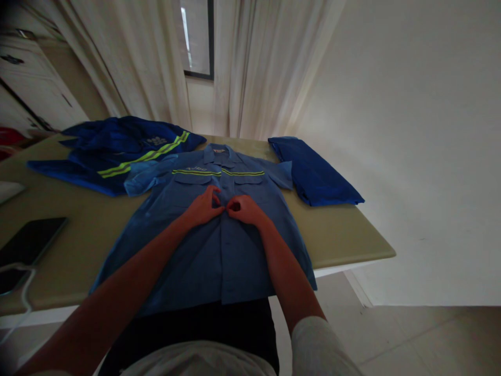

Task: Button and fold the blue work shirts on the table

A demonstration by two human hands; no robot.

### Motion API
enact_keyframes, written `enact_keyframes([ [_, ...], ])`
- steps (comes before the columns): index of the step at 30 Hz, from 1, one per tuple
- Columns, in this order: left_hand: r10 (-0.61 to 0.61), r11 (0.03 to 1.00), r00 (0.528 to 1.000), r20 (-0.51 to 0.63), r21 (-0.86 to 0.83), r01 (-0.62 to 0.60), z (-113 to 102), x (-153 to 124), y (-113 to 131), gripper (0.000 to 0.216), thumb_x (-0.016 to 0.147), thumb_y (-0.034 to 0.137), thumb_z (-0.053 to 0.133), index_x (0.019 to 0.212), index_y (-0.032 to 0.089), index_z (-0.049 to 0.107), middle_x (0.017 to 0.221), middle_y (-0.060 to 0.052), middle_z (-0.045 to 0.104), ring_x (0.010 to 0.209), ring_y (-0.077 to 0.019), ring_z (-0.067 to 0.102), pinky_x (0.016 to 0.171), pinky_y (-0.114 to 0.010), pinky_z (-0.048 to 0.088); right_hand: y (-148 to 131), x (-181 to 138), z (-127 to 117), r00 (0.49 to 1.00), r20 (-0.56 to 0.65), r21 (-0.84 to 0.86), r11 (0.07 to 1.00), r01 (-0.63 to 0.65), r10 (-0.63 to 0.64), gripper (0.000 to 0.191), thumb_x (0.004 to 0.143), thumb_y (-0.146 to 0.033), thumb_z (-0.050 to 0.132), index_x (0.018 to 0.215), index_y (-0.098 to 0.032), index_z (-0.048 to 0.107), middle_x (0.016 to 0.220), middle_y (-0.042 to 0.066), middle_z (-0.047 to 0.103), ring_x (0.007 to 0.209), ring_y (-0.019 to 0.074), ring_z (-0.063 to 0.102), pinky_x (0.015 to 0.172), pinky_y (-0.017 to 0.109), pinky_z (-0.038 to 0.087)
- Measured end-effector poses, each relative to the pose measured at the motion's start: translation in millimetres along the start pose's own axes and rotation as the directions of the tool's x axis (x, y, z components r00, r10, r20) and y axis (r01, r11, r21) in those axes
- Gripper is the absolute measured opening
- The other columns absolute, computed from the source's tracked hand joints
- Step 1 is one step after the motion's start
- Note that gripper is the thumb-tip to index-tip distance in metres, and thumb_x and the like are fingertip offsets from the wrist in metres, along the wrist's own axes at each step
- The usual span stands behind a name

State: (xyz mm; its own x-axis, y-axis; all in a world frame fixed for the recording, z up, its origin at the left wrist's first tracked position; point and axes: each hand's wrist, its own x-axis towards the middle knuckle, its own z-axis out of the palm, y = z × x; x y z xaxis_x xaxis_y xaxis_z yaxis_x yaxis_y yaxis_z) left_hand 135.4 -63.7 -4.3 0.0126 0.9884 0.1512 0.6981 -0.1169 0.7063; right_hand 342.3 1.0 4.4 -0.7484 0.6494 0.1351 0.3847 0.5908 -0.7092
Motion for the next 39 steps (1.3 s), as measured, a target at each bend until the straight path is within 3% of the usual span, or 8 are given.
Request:
enact_keyframes([
  [3, 0.092, 0.995, 0.996, -0.015, 0.046, -0.092, -3, 1, -2, 0.038, 0.079, 0.027, 0.075, 0.115, 0.018, 0.063, 0.107, -0.008, 0.072, 0.102, -0.0248, 0.07, 0.091, -0.035, 0.052, -1, 1, 0, 1.0, 0.011, 0.003, 1.0, -0.016, 0.016, 0.01, 0.083, -0.019, 0.069, 0.088, -0.016, 0.076, 0.073, 0.0, 0.068, 0.064, 0.0132, 0.058, 0.063, 0.025, 0.042],
  [6, 0.162, 0.986, 0.981, 0.107, 0.033, -0.166, -9, 2, -5, 0.017, 0.083, 0.029, 0.069, 0.097, 0.02, 0.072, 0.102, -0.006, 0.073, 0.098, -0.024, 0.069, 0.09, -0.034, 0.053, -2, 1, 3, 0.999, 0.01, 0.001, 1.0, -0.03, 0.03, 0.01, 0.083, -0.019, 0.067, 0.089, -0.015, 0.074, 0.072, -0.001, 0.067, 0.064, 0.0126, 0.056, 0.063, 0.024, 0.04],
  [11, 0.195, 0.975, 0.955, 0.222, 0.064, -0.214, -16, 1, -3, 0.029, 0.079, 0.04, 0.078, 0.1, 0.02, 0.076, 0.101, -0.006, 0.074, 0.094, -0.0237, 0.069, 0.083, -0.032, 0.052, 0, 1, 5, 1.0, 0.007, -0.013, 1.0, -0.024, 0.024, 0.012, 0.086, -0.022, 0.066, 0.091, -0.014, 0.073, 0.076, 0.0, 0.068, 0.066, 0.0122, 0.056, 0.064, 0.024, 0.039],
  [18, 0.123, 0.978, 0.957, 0.264, 0.134, -0.163, -12, -1, 6, 0.02, 0.081, 0.031, 0.071, 0.095, 0.019, 0.076, 0.093, -0.005, 0.075, 0.086, -0.0219, 0.069, 0.079, -0.03, 0.051, 0, 0, 1, 0.998, 0.064, 0.025, 1.0, -0.009, 0.007, 0.016, 0.088, -0.029, 0.066, 0.09, -0.014, 0.073, 0.073, 0.0, 0.067, 0.062, 0.0119, 0.053, 0.061, 0.024, 0.038],
  [29, 0.195, 0.977, 0.945, 0.264, 0.035, -0.212, -15, 2, -2, 0.021, 0.085, 0.036, 0.067, 0.088, 0.02, 0.079, 0.084, -0.003, 0.075, 0.078, -0.019, 0.067, 0.074, -0.03, 0.047, 6, 1, 2, 0.999, 0.047, 0.057, 0.998, 0.005, -0.008, 0.013, 0.085, -0.026, 0.068, 0.091, -0.015, 0.072, 0.073, -0.001, 0.066, 0.063, 0.0121, 0.054, 0.061, 0.023, 0.039],
  [39, 0.22, 0.946, 0.951, 0.217, 0.191, -0.263, -7, -1, 1, 0.016, 0.084, 0.027, 0.069, 0.097, 0.02, 0.077, 0.099, -0.007, 0.075, 0.091, -0.0223, 0.069, 0.083, -0.032, 0.051, 4, -1, 3, 0.998, 0.059, 0.071, 0.997, -0.009, 0.005, 0.011, 0.079, -0.018, 0.069, 0.09, -0.016, 0.069, 0.071, -0.002, 0.064, 0.062, 0.0119, 0.054, 0.061, 0.023, 0.04],
])
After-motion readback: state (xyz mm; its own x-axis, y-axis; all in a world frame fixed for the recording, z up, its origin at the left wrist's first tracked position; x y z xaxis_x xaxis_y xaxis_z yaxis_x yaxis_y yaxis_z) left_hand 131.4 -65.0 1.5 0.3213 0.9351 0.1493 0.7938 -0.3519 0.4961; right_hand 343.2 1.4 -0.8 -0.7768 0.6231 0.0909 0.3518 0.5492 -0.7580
